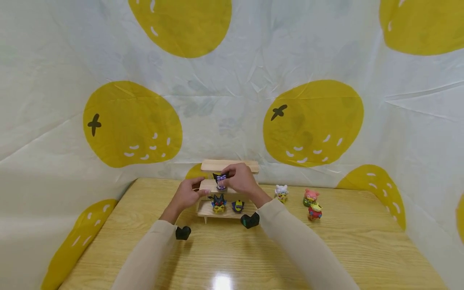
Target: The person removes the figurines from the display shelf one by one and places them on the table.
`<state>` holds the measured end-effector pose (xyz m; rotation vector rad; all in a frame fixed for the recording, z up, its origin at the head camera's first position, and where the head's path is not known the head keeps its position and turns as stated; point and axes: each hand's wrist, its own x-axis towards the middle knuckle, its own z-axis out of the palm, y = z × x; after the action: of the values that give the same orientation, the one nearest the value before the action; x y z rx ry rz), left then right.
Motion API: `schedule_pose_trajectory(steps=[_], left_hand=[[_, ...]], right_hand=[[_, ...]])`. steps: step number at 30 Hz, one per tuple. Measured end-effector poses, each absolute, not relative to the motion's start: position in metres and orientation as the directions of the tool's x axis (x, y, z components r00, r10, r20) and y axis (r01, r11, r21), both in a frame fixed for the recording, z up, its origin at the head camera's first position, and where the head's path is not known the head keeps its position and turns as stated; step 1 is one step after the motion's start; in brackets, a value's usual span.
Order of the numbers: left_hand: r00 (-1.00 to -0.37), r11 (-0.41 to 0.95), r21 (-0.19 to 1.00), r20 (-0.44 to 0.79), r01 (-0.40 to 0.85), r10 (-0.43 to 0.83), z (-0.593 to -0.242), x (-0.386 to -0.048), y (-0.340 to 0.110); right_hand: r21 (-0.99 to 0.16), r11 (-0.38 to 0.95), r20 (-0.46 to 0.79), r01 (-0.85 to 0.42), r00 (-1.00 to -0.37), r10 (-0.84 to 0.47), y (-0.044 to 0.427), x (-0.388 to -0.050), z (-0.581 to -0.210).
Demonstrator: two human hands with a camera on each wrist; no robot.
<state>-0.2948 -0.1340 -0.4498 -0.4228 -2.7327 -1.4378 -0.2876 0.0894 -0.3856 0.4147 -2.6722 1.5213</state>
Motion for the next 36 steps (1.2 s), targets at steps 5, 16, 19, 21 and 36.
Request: schedule_pose_trajectory(steps=[5, 16, 19, 21, 36], left_hand=[[-0.968, 0.533, 0.814, 0.135, 0.229, 0.21, -0.45, -0.295, -0.134], [-0.969, 0.555, 0.801, 0.126, 0.225, 0.211, -0.452, -0.295, -0.133], [-0.969, 0.564, 0.793, 0.129, 0.228, 0.211, -0.45, -0.294, -0.133], [-0.968, 0.563, 0.794, 0.128, 0.229, 0.214, -0.448, -0.293, -0.133], [-0.962, 0.568, 0.785, 0.129, 0.247, 0.239, -0.449, -0.293, -0.135]], right_hand=[[-0.837, 0.486, 0.181, -0.25, -0.966, -0.186, 0.095, -0.283, -0.383], [-0.878, 0.423, 0.174, -0.224, -0.973, -0.152, 0.107, -0.277, -0.38], [-0.865, 0.437, 0.196, -0.246, -0.968, -0.157, 0.11, -0.277, -0.379], [-0.863, 0.436, 0.203, -0.255, -0.966, -0.162, 0.112, -0.276, -0.377], [-0.889, 0.406, 0.158, -0.211, -0.974, -0.16, 0.13, -0.267, -0.374]])
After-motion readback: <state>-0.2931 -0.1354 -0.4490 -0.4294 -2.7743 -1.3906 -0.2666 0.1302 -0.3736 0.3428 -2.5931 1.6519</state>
